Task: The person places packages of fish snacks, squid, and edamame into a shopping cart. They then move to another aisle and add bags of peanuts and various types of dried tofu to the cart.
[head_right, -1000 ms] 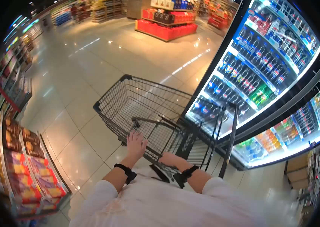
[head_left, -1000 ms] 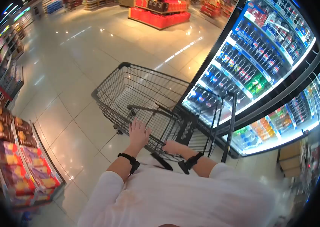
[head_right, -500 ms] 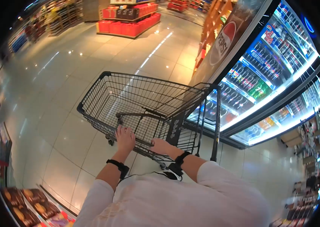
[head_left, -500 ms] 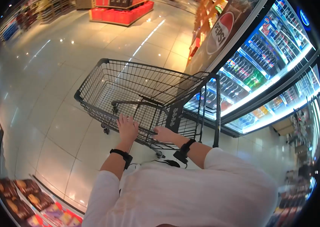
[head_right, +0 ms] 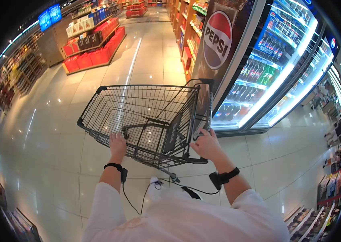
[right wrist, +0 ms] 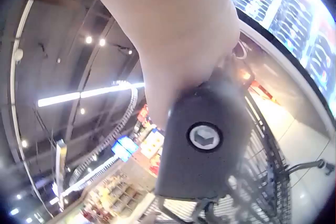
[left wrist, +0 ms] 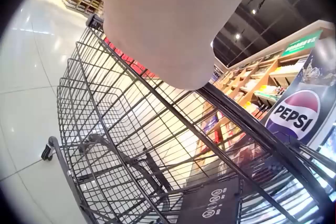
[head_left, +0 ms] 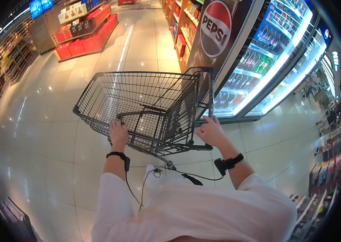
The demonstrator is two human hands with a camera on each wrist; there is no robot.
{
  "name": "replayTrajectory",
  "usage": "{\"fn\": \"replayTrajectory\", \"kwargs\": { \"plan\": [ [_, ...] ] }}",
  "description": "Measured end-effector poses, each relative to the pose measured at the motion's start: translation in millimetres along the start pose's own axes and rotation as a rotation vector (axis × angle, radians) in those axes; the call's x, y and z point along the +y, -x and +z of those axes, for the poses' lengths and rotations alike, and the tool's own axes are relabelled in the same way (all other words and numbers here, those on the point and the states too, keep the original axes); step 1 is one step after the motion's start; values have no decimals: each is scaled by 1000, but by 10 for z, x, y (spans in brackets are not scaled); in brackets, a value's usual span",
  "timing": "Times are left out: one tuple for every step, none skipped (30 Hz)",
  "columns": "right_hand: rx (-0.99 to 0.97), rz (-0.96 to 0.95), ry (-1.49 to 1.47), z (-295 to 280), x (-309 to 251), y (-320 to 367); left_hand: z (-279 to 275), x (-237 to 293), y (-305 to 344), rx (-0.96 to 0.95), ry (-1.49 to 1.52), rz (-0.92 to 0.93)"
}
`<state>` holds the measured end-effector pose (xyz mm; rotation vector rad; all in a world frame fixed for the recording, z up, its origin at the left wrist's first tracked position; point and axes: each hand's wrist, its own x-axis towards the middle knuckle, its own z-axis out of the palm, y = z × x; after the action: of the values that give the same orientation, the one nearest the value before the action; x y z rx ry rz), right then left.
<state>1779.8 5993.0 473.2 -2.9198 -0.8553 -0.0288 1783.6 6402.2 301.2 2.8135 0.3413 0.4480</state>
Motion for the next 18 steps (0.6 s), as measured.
{"fn": "replayTrajectory", "kwargs": {
  "plan": [
    [10, 9, -5, 31, -33, -206, 34, -6, -165, 152, 25, -73],
    [69, 70, -51, 120, -79, -380, 105, -11, -288, 145, 20, -65],
    [132, 133, -97, 163, -135, -560, 65, 87, -486, -17, -180, 23],
    [172, 188, -79, 198, -201, -740, 32, 215, -641, -172, -379, 106],
    [183, 192, -93, 192, -243, -903, -56, 455, -673, -240, -303, 156],
    [181, 229, -134, 228, -325, -1045, -71, 704, -615, -313, -235, 213],
    [181, 271, -176, 230, -388, -1176, 121, 859, -551, -190, 16, 58],
    [210, 286, -150, 309, -396, -1324, 259, 897, -617, -65, 268, -88],
    [224, 314, -171, 271, -443, -1434, 210, 846, -790, -73, 250, -55],
    [210, 335, -164, 217, -514, -1539, 193, 801, -929, -97, 291, -61],
    [186, 353, -147, 185, -563, -1627, 206, 777, -1028, -128, 341, -76],
    [203, 368, -154, 246, -574, -1748, 193, 692, -1186, -128, 305, 43],
    [194, 391, -153, 237, -592, -1831, 215, 633, -1323, -149, 310, 56],
    [233, 351, -167, 220, -614, -1941, 230, 572, -1500, -158, 296, 102],
    [277, 311, -183, 204, -632, -2065, 262, 488, -1706, -164, 279, 152],
    [283, 289, -224, 205, -647, -2181, 446, 343, -1922, -132, 148, 247],
    [280, 313, -232, 230, -662, -2294, 593, 187, -2127, -151, 144, 265],
    [298, 283, -214, 289, -686, -2419, 736, 33, -2354, -248, -45, 299]
  ]
}}
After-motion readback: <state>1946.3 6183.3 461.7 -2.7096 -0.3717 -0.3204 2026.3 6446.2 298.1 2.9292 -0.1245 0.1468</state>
